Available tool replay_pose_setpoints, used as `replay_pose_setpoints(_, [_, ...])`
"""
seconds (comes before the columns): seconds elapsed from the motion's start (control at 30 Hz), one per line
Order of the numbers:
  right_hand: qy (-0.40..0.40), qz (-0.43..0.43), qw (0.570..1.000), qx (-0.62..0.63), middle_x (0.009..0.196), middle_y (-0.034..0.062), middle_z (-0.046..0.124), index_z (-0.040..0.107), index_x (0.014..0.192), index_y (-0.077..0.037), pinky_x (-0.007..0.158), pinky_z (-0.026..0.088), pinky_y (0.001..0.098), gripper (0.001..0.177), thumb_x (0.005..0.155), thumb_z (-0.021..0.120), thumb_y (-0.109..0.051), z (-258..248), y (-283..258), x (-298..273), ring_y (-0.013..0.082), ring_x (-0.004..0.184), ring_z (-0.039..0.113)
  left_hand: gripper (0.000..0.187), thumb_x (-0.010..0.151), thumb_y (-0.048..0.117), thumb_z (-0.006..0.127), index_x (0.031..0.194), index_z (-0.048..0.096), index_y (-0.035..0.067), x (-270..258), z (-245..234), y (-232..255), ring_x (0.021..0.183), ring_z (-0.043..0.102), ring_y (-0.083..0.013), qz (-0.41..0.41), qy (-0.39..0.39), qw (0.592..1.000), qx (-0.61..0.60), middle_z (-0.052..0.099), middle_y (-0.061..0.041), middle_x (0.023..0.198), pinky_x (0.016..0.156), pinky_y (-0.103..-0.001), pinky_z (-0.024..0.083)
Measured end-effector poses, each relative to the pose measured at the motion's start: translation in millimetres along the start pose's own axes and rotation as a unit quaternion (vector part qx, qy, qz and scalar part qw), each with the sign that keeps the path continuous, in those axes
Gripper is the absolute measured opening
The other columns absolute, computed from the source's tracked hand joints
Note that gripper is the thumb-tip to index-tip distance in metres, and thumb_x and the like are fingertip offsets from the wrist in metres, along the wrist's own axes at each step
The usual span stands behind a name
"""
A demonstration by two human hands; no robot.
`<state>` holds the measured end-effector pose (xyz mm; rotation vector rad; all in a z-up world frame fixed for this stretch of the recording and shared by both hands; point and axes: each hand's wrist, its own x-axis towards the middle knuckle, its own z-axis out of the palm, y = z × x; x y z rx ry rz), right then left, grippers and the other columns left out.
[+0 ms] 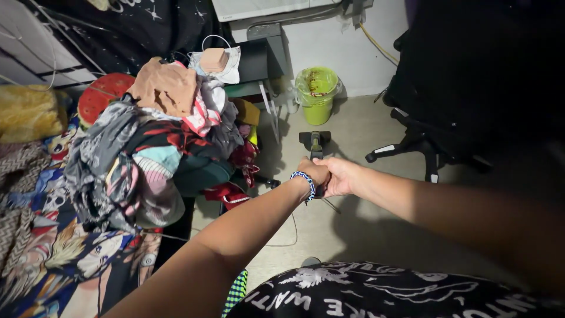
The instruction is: The person vacuums the floor of a bedroom using a vacuum cleaner, maneuvering the vacuum head around a chair, a bed, and a wardrobe.
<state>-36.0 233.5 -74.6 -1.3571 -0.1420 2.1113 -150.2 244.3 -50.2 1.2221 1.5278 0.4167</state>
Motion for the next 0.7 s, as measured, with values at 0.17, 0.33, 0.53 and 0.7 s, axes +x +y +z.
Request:
replay_pose_setpoints(0.17, [0.02, -0.01, 1.0, 0.009, 0.123, 0.0171, 0.067, 0.054, 0.133, -0.004, 0.093, 0.055, 0.0586, 0.051, 0.099, 0.058, -0.042, 3.1, -14.4, 22.9, 0.035, 0.111, 0.067, 0.054, 0.08, 0.017, 0.071, 0.124, 0.049, -0.005, 28.2, -9.2, 3.0, 0.086, 0.076, -0.0304, 0.021, -0.01, 1.0, 0.014, 0.072, -0.025, 0.101, 0.07, -0.04, 0.061])
replay_pose_setpoints(0.33, [0.035, -0.009, 0.999, 0.026, 0.122, 0.0165, 0.068, 0.054, 0.133, -0.005, 0.093, 0.054, 0.0589, 0.052, 0.097, 0.059, -0.043, 0.5, -24.0, 41.9, 0.0343, 0.109, 0.067, 0.053, 0.081, 0.018, 0.072, 0.125, 0.051, -0.002, 46.8, -12.9, 6.4, 0.088, 0.075, -0.0309, 0.043, -0.013, 0.999, 0.013, 0.072, -0.023, 0.101, 0.071, -0.04, 0.06])
replay_pose_setpoints(0.53, [0.082, -0.023, 0.996, 0.003, 0.124, 0.0165, 0.069, 0.056, 0.131, -0.005, 0.097, 0.053, 0.0595, 0.054, 0.095, 0.06, -0.045, 3.7, -17.1, 32.8, 0.0321, 0.11, 0.069, 0.036, 0.079, 0.009, 0.069, 0.11, 0.057, -0.004, 52.2, -3.0, 0.9, 0.076, 0.073, -0.028, 0.032, -0.064, 0.997, -0.037, 0.071, -0.021, 0.09, 0.061, -0.039, 0.058])
replay_pose_setpoints(0.7, [0.105, 0.0, 0.994, -0.009, 0.119, 0.0129, 0.072, 0.063, 0.127, -0.007, 0.099, 0.053, 0.0553, 0.06, 0.087, 0.067, -0.051, 10.9, -4.1, -0.2, 0.0307, 0.108, 0.07, 0.02, 0.078, 0.004, 0.068, 0.095, 0.063, -0.006, 39.8, 9.3, -10.9, 0.065, 0.072, -0.0248, 0.016, -0.107, 0.992, -0.067, 0.071, -0.018, 0.08, 0.053, -0.038, 0.056])
